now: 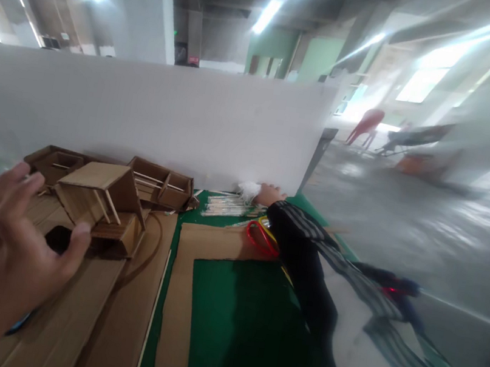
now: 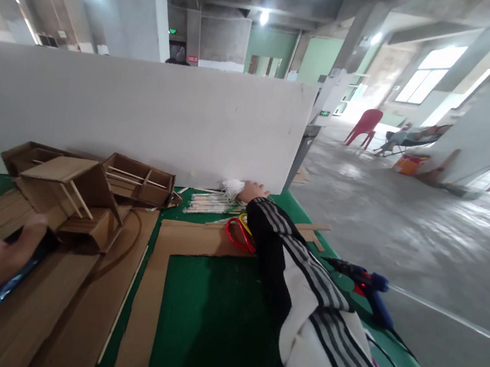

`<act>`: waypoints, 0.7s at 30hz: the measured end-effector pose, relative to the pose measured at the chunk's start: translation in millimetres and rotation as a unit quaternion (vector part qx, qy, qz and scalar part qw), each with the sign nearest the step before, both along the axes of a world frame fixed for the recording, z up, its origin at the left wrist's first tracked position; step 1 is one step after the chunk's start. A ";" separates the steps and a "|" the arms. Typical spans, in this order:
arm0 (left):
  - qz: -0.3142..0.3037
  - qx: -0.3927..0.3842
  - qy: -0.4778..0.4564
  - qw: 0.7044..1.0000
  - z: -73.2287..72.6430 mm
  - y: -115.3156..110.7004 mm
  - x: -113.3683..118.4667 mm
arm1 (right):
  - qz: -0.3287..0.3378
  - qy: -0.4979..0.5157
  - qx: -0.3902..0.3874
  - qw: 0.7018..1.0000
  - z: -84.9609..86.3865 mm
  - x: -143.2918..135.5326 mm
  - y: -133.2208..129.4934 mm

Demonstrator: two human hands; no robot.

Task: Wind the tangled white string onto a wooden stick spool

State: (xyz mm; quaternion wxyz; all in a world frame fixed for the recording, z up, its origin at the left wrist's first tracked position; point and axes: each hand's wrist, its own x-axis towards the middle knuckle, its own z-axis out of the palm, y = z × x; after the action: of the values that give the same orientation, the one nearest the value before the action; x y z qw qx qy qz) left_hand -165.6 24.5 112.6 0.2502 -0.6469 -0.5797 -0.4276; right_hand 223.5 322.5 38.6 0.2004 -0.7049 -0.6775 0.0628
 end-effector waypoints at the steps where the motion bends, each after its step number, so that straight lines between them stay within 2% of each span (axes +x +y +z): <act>1: -0.006 0.052 0.035 0.998 -2.0 -5.4 9.2 | -0.002 -0.007 -0.001 1.000 1.6 -0.8 -1.0; 2: -0.028 0.055 0.059 0.996 -6.2 -10.3 19.3 | -0.004 -0.014 -0.001 1.000 3.8 -1.8 -2.6; 4: -0.119 0.059 0.082 0.988 -21.4 -18.0 40.7 | -0.006 -0.024 0.003 1.000 10.5 -3.8 -7.3; 8: -0.277 -0.085 0.133 0.948 -68.9 -21.4 80.7 | 0.005 -0.037 0.042 0.998 37.6 -6.8 -25.1; 10: -0.326 -0.156 0.129 0.923 -89.3 -16.8 96.6 | 0.026 -0.038 0.074 0.996 57.8 -9.4 -42.7; 12: -0.345 -0.224 0.080 0.908 -101.3 -8.7 108.6 | 0.056 -0.035 0.106 0.992 77.9 -14.7 -70.8; 14: -0.362 -0.262 -0.022 0.894 -104.0 2.3 115.7 | 0.098 -0.032 0.136 0.985 91.9 -23.2 -111.0; 16: -0.357 -0.305 -0.167 0.867 -99.0 14.6 117.5 | 0.144 -0.032 0.155 0.977 94.8 -33.9 -160.6; 18: -0.342 -0.297 -0.336 0.826 -89.3 25.5 114.8 | 0.218 -0.033 0.188 0.957 84.6 -44.3 -211.8; 19: -0.355 -0.303 -0.395 0.791 -83.6 29.4 112.5 | 0.245 -0.033 0.209 0.946 75.0 -48.4 -235.2; 21: -0.387 -0.326 -0.451 0.735 -72.6 33.0 108.4 | 0.284 -0.037 0.206 0.936 50.3 -53.5 -272.4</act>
State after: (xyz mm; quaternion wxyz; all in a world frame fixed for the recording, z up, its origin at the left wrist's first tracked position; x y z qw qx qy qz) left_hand -57.1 57.5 40.0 -0.4539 -0.5885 -0.4280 -0.5143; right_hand 170.1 50.1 88.8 0.2896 -0.4281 -0.8546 -0.0499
